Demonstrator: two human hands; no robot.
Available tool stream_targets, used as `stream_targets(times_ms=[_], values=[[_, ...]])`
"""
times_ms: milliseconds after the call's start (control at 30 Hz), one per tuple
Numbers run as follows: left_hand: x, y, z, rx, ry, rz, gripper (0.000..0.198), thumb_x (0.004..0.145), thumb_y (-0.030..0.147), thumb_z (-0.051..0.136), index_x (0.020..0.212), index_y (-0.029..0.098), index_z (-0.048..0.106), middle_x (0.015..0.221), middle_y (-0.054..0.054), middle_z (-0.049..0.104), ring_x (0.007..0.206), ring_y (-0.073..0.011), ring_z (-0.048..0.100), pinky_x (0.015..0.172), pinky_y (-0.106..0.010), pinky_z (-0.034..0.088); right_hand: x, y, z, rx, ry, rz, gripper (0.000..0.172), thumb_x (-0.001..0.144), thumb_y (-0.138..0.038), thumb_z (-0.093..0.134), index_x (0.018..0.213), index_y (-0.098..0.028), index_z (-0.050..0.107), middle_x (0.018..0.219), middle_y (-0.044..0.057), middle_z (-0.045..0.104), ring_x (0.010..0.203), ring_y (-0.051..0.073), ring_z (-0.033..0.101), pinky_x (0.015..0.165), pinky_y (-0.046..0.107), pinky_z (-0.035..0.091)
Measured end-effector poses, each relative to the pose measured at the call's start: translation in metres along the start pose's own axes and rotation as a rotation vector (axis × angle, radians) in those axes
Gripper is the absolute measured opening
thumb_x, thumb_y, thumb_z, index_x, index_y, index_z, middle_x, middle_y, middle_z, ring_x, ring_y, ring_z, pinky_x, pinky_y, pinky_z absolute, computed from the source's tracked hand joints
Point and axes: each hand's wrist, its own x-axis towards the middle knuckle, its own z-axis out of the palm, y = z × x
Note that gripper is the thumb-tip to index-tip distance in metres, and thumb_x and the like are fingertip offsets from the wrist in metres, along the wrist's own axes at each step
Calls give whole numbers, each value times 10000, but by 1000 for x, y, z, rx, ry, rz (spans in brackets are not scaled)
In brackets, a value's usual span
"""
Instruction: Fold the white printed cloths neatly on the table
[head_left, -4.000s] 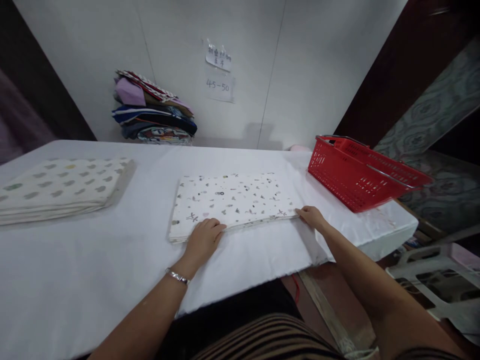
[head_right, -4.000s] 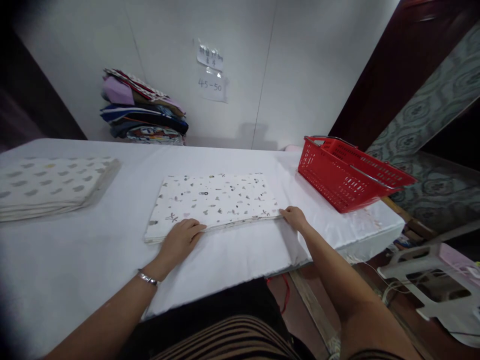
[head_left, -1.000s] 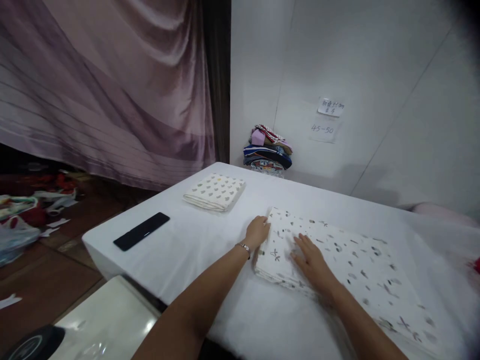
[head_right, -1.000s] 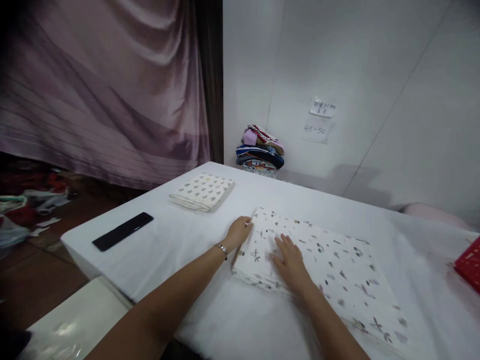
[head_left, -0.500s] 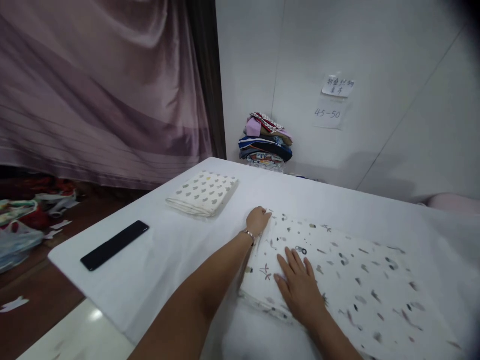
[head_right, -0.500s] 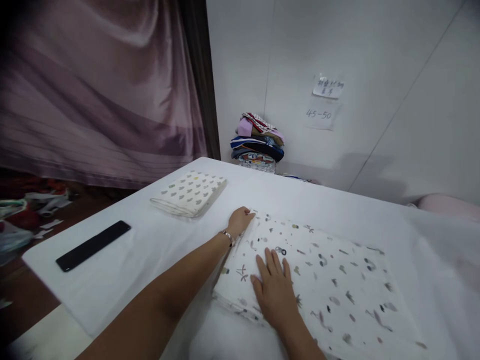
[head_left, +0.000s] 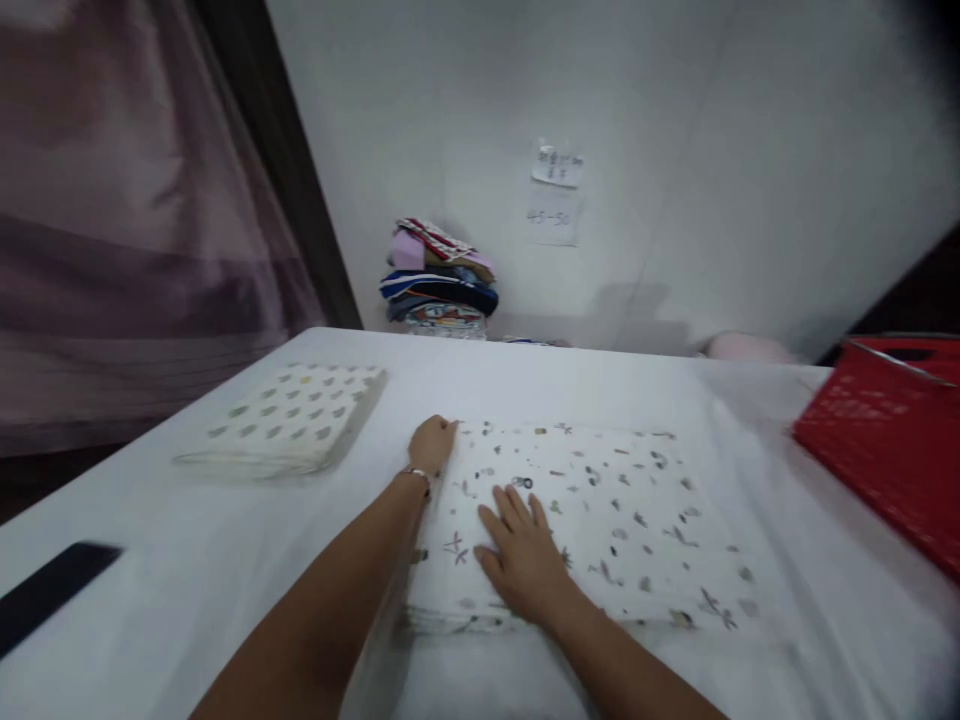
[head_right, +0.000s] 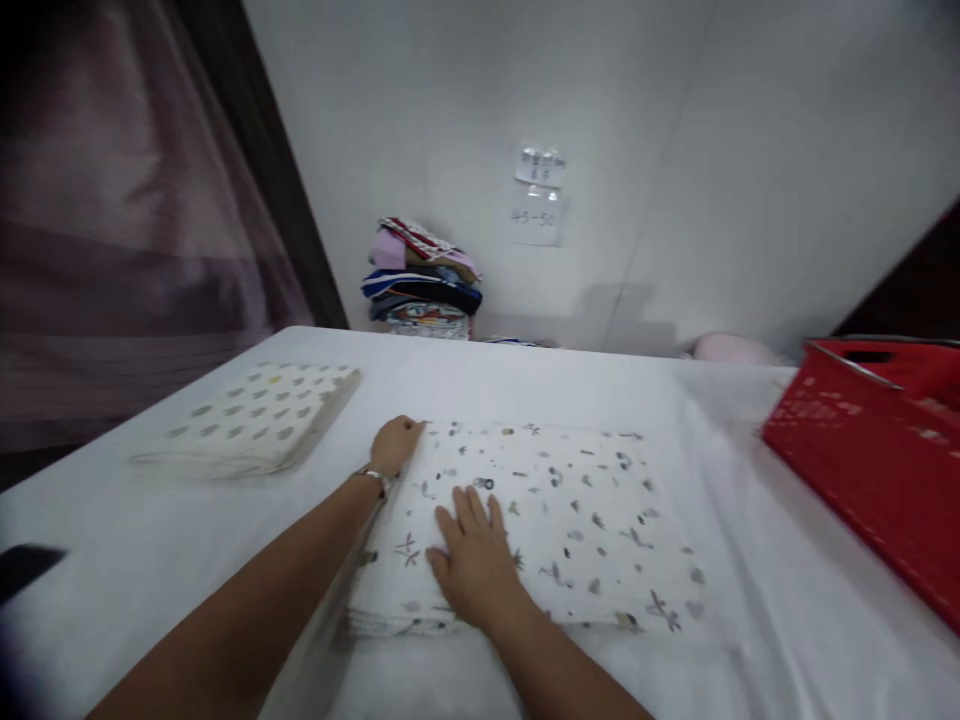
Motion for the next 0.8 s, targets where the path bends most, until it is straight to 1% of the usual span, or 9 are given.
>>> stream_targets(times_ms=[67,200,333,467,567,667,800], values=[[1,1,-1,18,-10,5,324,828,429,435,879,169,621,951,-109,669,911,-256,601,731,-320,424,0,-1,-3,20,19,-1,509,910,-446,358,1366,-218,371,1499,93,209,1379,282,121,1102,525,79],[-6,1,-3,73,-22,72,441,827,471,407,1054,138,587,1071,-129,639,986,-267,588,805,-332,433,-2,-2,-9,53,37,-12,509,927,-458,311,1369,-210,353,1505,90,194,1381,271,110,1109,514,61],[-25,-4,-9,133,-85,92,537,808,491,419,1166,105,526,1128,-152,615,1026,-287,581,835,-349,441,-4,-3,-14,53,28,-7,516,929,-469,305,1373,-209,339,1506,90,189,1382,265,100,1109,517,57],[-47,-17,-15,157,-139,95,617,795,558,411,1196,95,491,1102,-163,625,1009,-306,593,833,-377,449,-4,-4,-16,62,21,-14,514,930,-461,308,1372,-201,335,1505,100,188,1384,259,88,1106,518,63],[-61,-23,-17,157,-172,61,705,773,601,426,1242,75,439,1095,-179,624,1011,-314,596,827,-382,452,-4,-4,-17,64,9,-8,519,927,-459,317,1380,-205,324,1506,100,182,1385,258,87,1103,521,68],[-72,-24,-17,142,-153,41,720,764,595,450,1256,71,410,1087,-182,623,1008,-313,599,822,-379,451,-4,-5,-17,51,2,-2,519,925,-455,329,1381,-209,325,1506,99,185,1384,257,91,1102,517,71],[-82,-22,-15,169,-74,47,667,767,587,464,1230,109,407,1044,-171,635,954,-320,615,778,-388,455,-4,-5,-17,38,4,-4,513,925,-454,329,1377,-210,334,1502,99,201,1383,251,100,1102,511,69]])
